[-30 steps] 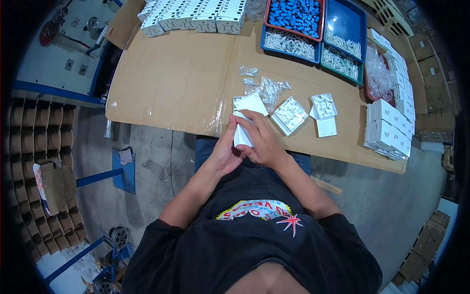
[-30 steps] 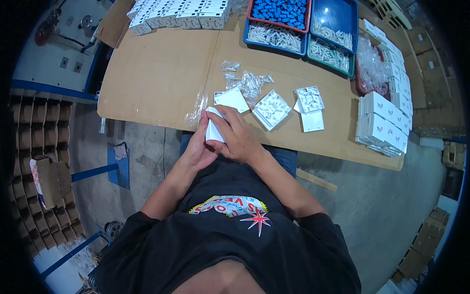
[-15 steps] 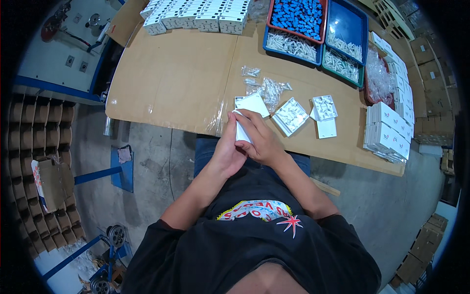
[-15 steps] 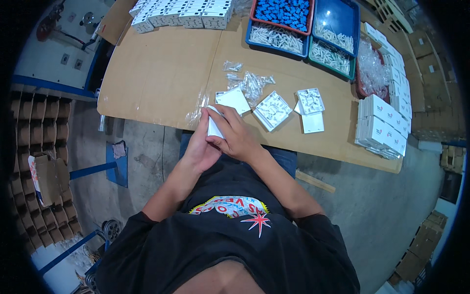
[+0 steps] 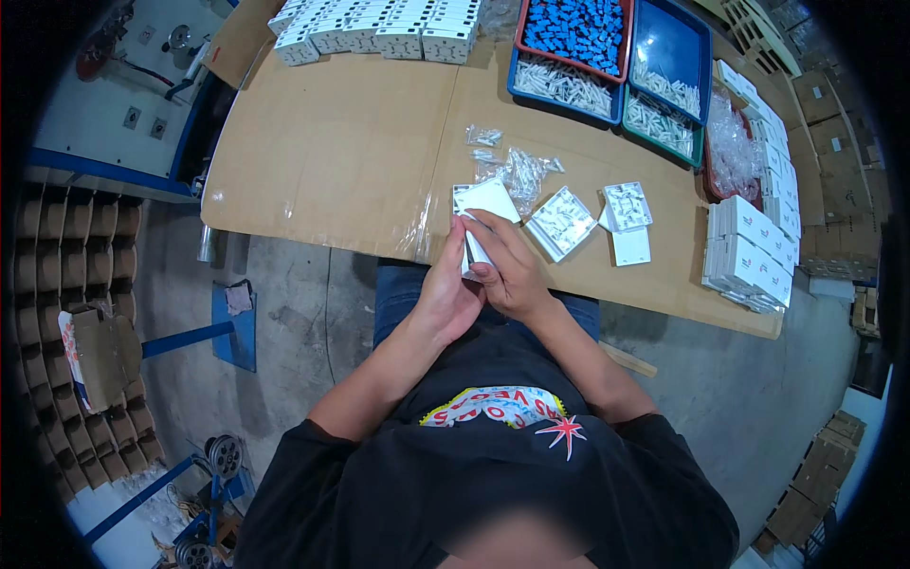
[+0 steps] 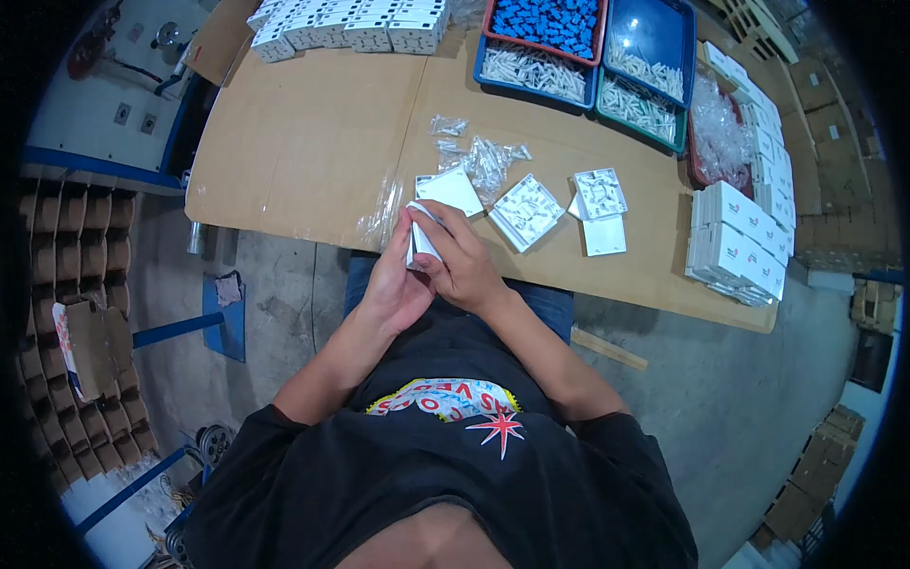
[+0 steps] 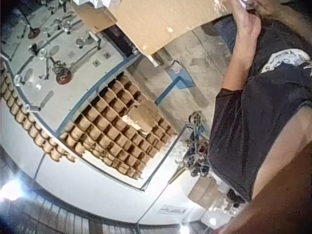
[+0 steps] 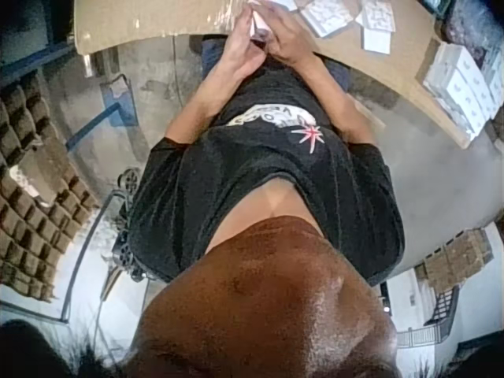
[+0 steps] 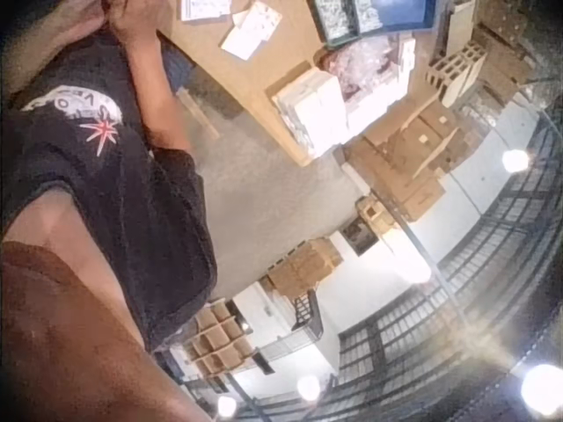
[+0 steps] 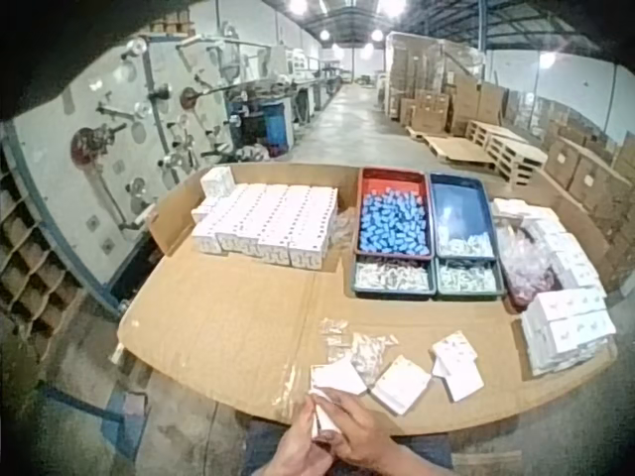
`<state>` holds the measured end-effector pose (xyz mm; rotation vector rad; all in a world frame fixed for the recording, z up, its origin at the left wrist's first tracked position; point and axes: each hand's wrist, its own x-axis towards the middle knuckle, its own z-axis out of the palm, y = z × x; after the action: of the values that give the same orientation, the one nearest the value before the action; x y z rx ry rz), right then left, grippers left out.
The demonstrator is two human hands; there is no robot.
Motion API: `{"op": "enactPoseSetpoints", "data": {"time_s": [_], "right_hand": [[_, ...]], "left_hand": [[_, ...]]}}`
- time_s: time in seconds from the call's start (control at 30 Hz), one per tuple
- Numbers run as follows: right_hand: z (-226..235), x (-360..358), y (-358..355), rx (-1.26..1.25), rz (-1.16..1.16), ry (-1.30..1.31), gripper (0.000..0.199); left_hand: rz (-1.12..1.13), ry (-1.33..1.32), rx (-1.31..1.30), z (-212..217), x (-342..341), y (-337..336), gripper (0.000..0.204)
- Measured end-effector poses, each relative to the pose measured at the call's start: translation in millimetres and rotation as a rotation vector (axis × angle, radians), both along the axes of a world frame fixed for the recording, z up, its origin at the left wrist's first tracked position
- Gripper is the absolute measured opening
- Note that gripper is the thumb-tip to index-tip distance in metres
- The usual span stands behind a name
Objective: The person packs small white boxes with plastic-wrapped components and blue plastic parts. They open the boxes, insert the items, and close them, stacking the finished units on the table. The process is repetitive and performed by hand.
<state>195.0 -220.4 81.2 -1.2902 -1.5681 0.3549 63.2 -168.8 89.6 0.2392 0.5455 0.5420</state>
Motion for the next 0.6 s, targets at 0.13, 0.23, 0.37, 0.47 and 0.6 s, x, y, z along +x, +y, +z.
{"op": "enactPoseSetpoints", "data": {"time_s": [0.13, 0.23, 0.37, 0.47, 0.6], "right_hand": [[-1.9, 4.3, 3.3, 0.004, -0.102, 0.389, 0.056], [7.2, 7.7, 8.4, -0.005, -0.116, 1.159, 0.053], [19.2, 36.5, 12.4, -0.079, -0.313, 1.312, 0.035], [13.8, 52.8, 6.2, -0.256, -0.419, 1.209, 0.021], [-11.2, 43.9, 5.1, -0.334, -0.509, 0.909, 0.01]], "left_hand": [[-0.019, -0.098, -0.091, -4.1, -1.8, 0.0, 0.056], [-0.089, -0.207, -0.091, -2.5, -5.2, 3.6, 0.063], [-0.132, -0.189, 0.048, 13.1, -8.7, 14.2, 0.057], [-0.136, 0.04, 0.259, 25.3, -9.4, 12.3, 0.052], [0.008, 0.175, 0.323, -4.9, -11.1, 10.2, 0.041]]}}
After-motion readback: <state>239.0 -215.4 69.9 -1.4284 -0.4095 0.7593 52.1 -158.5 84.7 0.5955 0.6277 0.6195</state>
